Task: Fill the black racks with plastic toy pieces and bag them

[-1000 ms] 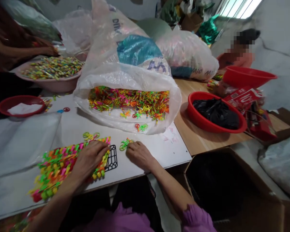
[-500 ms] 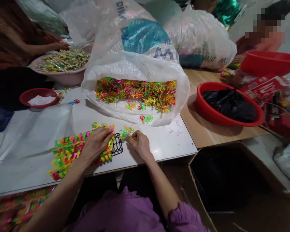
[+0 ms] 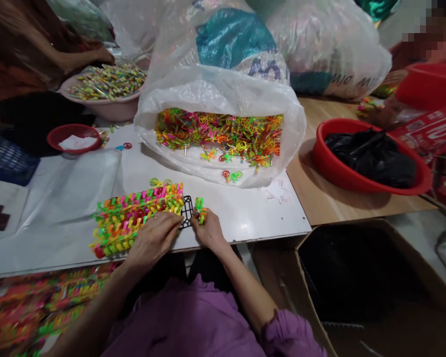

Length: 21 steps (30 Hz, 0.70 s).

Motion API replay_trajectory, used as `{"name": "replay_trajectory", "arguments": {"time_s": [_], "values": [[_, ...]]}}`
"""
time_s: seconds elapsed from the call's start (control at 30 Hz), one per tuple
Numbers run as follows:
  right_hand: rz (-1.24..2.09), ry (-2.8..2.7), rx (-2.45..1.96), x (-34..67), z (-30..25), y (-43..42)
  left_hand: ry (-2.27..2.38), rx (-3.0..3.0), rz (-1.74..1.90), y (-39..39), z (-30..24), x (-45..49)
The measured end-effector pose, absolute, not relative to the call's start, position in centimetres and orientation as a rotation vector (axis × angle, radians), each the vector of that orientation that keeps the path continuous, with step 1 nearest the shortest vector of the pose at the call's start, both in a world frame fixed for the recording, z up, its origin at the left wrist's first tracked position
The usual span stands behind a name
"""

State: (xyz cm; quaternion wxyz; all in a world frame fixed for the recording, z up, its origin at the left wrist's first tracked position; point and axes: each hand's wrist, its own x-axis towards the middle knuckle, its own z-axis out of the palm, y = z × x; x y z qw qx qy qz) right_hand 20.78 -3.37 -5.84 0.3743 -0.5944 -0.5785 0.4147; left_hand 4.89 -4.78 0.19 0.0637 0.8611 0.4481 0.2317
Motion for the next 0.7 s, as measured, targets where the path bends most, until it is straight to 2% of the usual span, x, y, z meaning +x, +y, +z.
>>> {"name": "replay_trajectory", "arguments": {"time_s": [0.1, 0.33, 0.57, 0.7], "values": [[0.983, -1.526, -1.496, 20.2, -6.3, -3.7, 1.315, 2.574, 0.714, -4.6, 0.1, 4.9], [0.719, -2.012, -1.618, 19.3, -5.7, -4.7, 1.374, 2.638, 0.795, -5.0, 0.4, 5.8], [0.533, -2.242, -1.696, 18.6, -6.2, -4.5, 1.298, 2.964, 0.847, -5.1, 0.1, 5.7], [0.486, -2.278, -1.667, 18.5, -7.1, -4.3, 1.417, 2.974, 0.845, -5.5, -1.2, 5.6]]}}
